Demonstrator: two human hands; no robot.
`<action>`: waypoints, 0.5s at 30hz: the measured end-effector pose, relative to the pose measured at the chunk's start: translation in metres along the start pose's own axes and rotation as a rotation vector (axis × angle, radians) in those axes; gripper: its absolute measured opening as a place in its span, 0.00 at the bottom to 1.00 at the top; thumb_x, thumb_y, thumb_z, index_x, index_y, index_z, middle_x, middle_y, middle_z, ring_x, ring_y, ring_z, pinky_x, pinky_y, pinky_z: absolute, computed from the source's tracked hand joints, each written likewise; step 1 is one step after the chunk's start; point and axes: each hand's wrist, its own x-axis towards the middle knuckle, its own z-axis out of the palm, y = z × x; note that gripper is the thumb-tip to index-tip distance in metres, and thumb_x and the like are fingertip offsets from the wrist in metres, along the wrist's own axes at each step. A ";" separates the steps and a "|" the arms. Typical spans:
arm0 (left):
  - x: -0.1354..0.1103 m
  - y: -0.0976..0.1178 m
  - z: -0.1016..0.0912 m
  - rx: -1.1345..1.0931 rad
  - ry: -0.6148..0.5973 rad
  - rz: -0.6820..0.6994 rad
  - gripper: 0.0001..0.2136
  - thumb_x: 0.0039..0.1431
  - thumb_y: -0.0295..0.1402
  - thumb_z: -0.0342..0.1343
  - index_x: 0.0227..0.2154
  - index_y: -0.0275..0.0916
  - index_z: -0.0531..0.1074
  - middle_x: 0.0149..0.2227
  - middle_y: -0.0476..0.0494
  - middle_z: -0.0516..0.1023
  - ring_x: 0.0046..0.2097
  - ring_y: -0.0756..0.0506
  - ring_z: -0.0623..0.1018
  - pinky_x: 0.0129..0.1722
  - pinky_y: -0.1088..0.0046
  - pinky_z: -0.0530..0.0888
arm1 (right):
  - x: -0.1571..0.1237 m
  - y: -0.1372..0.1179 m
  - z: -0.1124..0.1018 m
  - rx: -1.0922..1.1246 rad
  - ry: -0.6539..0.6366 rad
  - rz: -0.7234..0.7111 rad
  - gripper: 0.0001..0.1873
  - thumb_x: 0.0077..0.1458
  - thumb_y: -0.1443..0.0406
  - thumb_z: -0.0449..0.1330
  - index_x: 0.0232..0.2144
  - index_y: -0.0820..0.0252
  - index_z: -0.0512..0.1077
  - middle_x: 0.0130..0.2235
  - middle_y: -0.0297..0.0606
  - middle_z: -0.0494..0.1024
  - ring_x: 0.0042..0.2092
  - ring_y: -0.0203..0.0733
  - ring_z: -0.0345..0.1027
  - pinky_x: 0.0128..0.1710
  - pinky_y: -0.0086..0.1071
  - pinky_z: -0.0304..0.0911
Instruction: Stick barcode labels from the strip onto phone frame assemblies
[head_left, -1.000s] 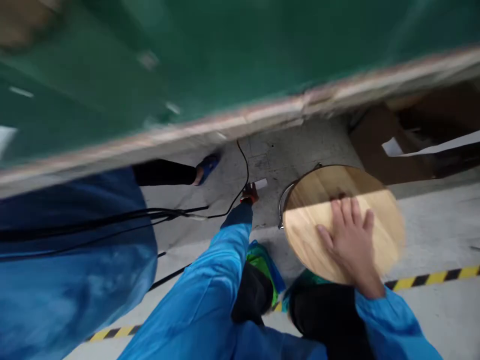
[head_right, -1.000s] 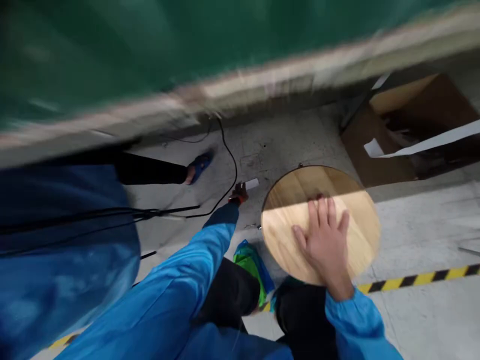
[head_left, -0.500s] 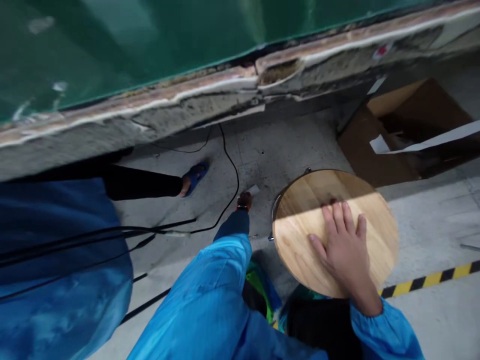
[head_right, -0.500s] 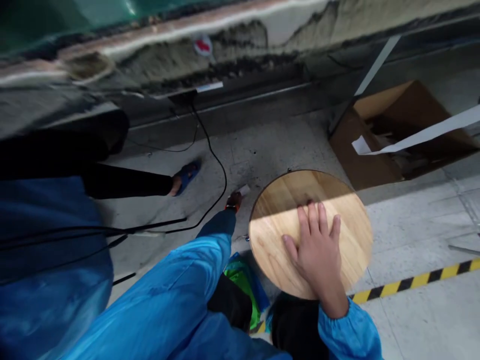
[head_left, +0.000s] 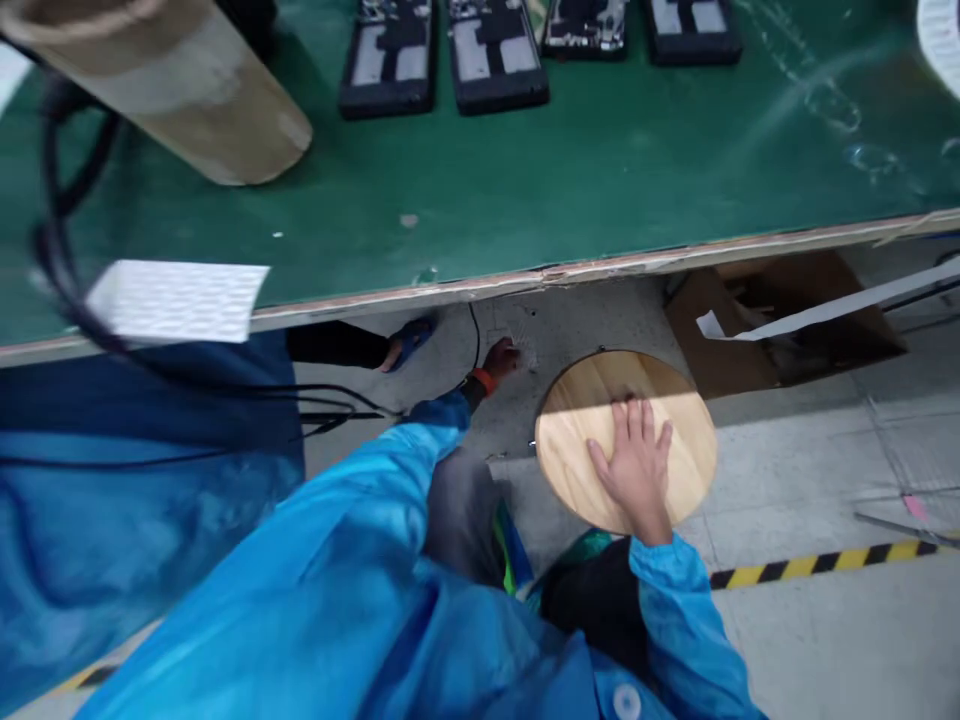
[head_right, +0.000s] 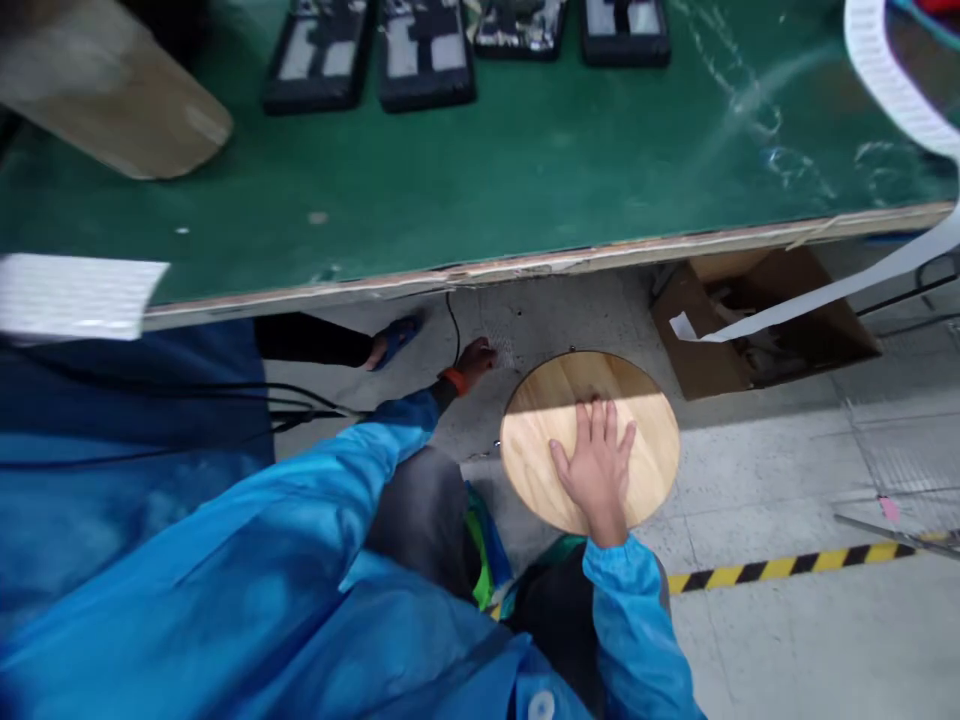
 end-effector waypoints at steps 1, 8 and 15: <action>-0.008 0.013 0.000 -0.045 0.006 -0.023 0.15 0.66 0.40 0.55 0.49 0.34 0.70 0.42 0.42 0.74 0.38 0.48 0.76 0.38 0.68 0.76 | -0.001 0.000 -0.001 0.005 -0.002 0.000 0.34 0.65 0.51 0.47 0.65 0.68 0.57 0.68 0.56 0.55 0.70 0.60 0.40 0.65 0.62 0.37; -0.103 0.097 -0.008 -0.158 -0.004 0.115 0.16 0.58 0.43 0.55 0.41 0.35 0.70 0.27 0.51 0.69 0.29 0.52 0.69 0.29 0.78 0.68 | -0.004 0.002 -0.003 0.012 0.018 0.005 0.35 0.64 0.51 0.47 0.65 0.67 0.57 0.68 0.55 0.55 0.70 0.59 0.39 0.65 0.60 0.33; -0.208 0.249 -0.045 0.021 -0.560 0.436 0.16 0.55 0.45 0.62 0.28 0.34 0.75 0.28 0.43 0.77 0.30 0.48 0.75 0.32 0.75 0.72 | -0.008 0.001 -0.006 0.026 0.024 -0.020 0.34 0.64 0.53 0.47 0.65 0.69 0.59 0.68 0.58 0.55 0.70 0.61 0.41 0.65 0.60 0.33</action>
